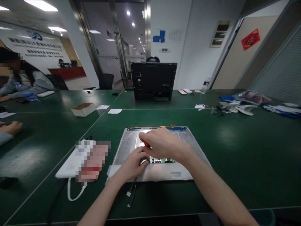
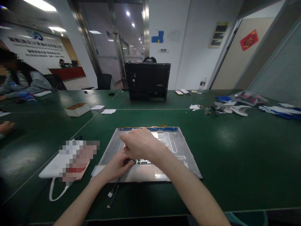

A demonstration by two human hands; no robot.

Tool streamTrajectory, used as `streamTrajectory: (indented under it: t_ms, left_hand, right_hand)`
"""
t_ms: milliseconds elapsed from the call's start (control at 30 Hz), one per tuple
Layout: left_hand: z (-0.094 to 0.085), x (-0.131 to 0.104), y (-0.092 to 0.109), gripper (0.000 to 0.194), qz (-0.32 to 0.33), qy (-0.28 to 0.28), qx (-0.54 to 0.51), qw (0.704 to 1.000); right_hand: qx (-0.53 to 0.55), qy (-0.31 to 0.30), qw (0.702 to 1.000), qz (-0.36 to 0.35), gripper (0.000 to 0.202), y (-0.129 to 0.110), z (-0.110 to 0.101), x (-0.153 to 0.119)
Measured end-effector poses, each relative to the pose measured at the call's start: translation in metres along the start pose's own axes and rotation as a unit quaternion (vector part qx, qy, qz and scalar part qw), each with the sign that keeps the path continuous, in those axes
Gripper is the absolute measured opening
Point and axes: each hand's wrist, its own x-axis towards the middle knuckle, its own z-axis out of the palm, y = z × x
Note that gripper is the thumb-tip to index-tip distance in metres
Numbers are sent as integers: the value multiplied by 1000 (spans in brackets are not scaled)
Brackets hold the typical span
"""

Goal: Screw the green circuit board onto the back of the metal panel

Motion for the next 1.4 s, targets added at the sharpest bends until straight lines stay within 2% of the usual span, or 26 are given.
streamTrajectory:
  t_ms: [100, 300, 433, 600, 733, 900, 967, 1067, 1233, 1400]
  left_hand:
    - [-1, 1, 3, 12, 6, 11, -9, 1000]
    - [-4, -1, 7, 15, -18, -13, -9, 1000]
    - [-3, 0, 6, 15, -5, -4, -10, 1000]
    - [-1, 0, 5, 18, 11, 2, -11, 1000]
    - [0, 0, 3, 17, 4, 1, -4, 1000]
    - [0, 0, 2, 13, -10, -10, 11, 1000]
    - [0, 0, 3, 14, -8, -11, 9, 1000]
    - [-1, 0, 4, 16, 2, -6, -1, 1000]
    - [-1, 0, 5, 13, -1, -1, -5, 1000]
    - [-1, -1, 5, 12, -15, -6, 9, 1000]
  right_hand:
    - [1, -6, 1000, -10, 19, 0, 0, -1]
    - [-9, 14, 1000, 5, 20, 2, 1, 0]
    - [-19, 11, 1000, 4, 11, 1, 2, 1]
    - [-10, 7, 1000, -24, 14, 1, 2, -1]
    - [-6, 9, 1000, -27, 9, 1, 0, -1]
    - [2, -3, 1000, 8, 24, -1, -2, 2]
    - [4, -8, 1000, 9, 22, 0, -1, 2]
    - [6, -8, 1000, -7, 14, 1, 0, 1]
    - [32, -15, 998, -55, 28, 0, 2, -1]
    - [3, 5, 1000, 1, 28, -2, 2, 0]
